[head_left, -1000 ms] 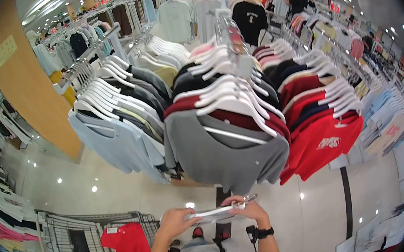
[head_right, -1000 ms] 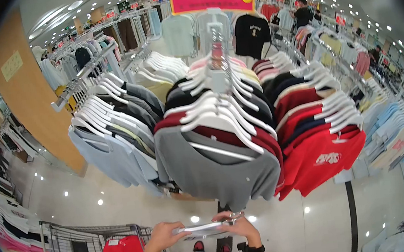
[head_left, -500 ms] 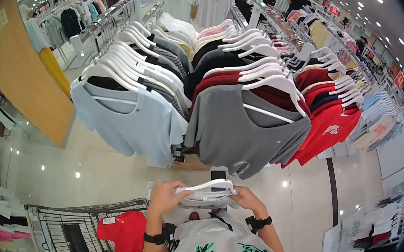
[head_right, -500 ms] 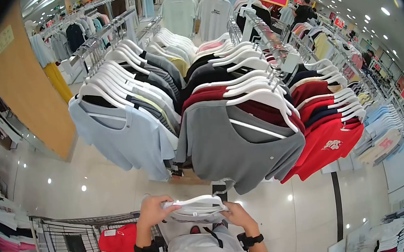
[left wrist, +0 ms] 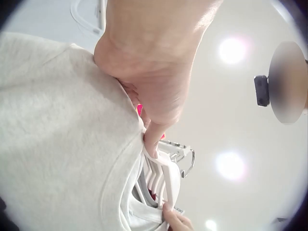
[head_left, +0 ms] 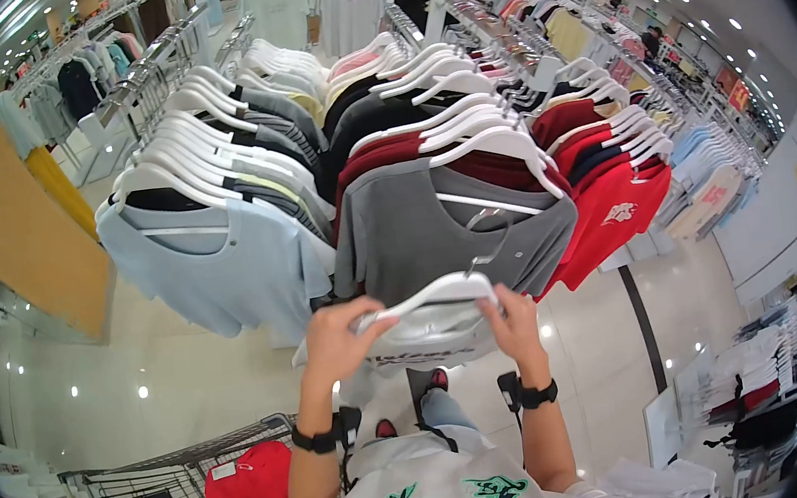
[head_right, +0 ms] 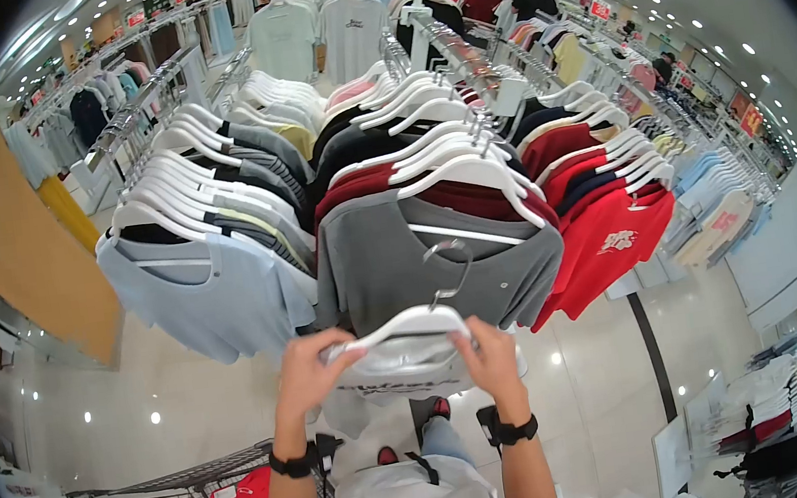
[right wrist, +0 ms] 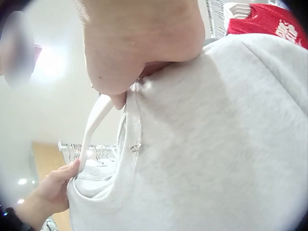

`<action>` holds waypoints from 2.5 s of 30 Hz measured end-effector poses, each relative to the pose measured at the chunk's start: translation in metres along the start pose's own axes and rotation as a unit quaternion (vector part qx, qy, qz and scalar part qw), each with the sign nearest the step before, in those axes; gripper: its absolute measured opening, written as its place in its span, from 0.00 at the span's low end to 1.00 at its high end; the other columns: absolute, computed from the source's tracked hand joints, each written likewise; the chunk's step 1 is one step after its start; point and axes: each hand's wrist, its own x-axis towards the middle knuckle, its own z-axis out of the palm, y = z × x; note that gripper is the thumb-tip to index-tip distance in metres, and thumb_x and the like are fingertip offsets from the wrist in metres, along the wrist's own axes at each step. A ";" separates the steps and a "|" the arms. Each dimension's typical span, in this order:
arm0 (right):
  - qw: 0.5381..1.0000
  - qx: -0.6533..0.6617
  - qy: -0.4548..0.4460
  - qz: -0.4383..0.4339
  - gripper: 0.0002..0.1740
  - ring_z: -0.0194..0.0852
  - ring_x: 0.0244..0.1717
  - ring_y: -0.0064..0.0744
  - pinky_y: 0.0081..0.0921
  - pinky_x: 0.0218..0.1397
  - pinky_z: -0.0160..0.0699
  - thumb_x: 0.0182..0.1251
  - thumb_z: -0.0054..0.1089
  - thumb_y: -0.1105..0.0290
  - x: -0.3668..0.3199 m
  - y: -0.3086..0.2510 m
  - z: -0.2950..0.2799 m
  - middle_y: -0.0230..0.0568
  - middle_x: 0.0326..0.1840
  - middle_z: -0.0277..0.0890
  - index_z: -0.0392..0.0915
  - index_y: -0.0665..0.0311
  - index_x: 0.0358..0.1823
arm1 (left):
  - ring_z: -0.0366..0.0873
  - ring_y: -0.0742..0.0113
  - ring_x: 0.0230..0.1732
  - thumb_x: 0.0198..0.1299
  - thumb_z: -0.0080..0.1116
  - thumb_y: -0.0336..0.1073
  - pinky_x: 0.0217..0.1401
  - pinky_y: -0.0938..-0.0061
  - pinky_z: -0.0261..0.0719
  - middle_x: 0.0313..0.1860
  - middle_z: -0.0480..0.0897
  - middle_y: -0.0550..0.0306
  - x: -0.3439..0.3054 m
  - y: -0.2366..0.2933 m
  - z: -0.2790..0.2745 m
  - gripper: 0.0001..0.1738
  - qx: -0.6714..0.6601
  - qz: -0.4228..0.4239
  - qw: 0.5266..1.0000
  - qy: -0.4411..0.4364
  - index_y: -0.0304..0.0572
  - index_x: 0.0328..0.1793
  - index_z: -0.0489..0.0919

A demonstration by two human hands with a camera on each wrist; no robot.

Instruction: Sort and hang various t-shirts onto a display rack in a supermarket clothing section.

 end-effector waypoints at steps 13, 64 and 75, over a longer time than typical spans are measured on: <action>0.968 0.065 0.240 0.006 0.24 0.65 0.23 0.45 0.38 0.32 0.68 0.77 0.55 0.53 0.161 -0.029 -0.086 0.52 0.22 0.70 0.74 0.68 0.32 | 0.66 0.67 0.18 0.58 0.69 0.50 0.24 0.70 0.62 0.18 0.74 0.54 0.157 0.086 0.019 0.17 -0.001 0.165 0.981 0.105 0.44 0.40 0.87; 0.907 0.002 0.388 -0.164 0.28 0.49 0.17 0.35 0.32 0.22 0.53 0.79 0.52 0.56 0.200 0.035 -0.042 0.44 0.16 0.51 0.62 0.67 0.22 | 0.73 0.46 0.17 0.65 0.61 0.58 0.21 0.58 0.66 0.14 0.73 0.49 0.173 0.026 0.077 0.27 0.068 0.193 0.968 0.146 0.43 0.25 0.75; 0.918 0.022 0.364 -0.159 0.28 0.48 0.19 0.27 0.30 0.23 0.51 0.81 0.49 0.56 0.201 0.037 -0.043 0.39 0.17 0.50 0.63 0.68 0.23 | 0.72 0.48 0.16 0.65 0.62 0.56 0.20 0.61 0.66 0.15 0.73 0.51 0.167 0.024 0.082 0.25 0.054 0.199 0.962 0.177 0.43 0.25 0.75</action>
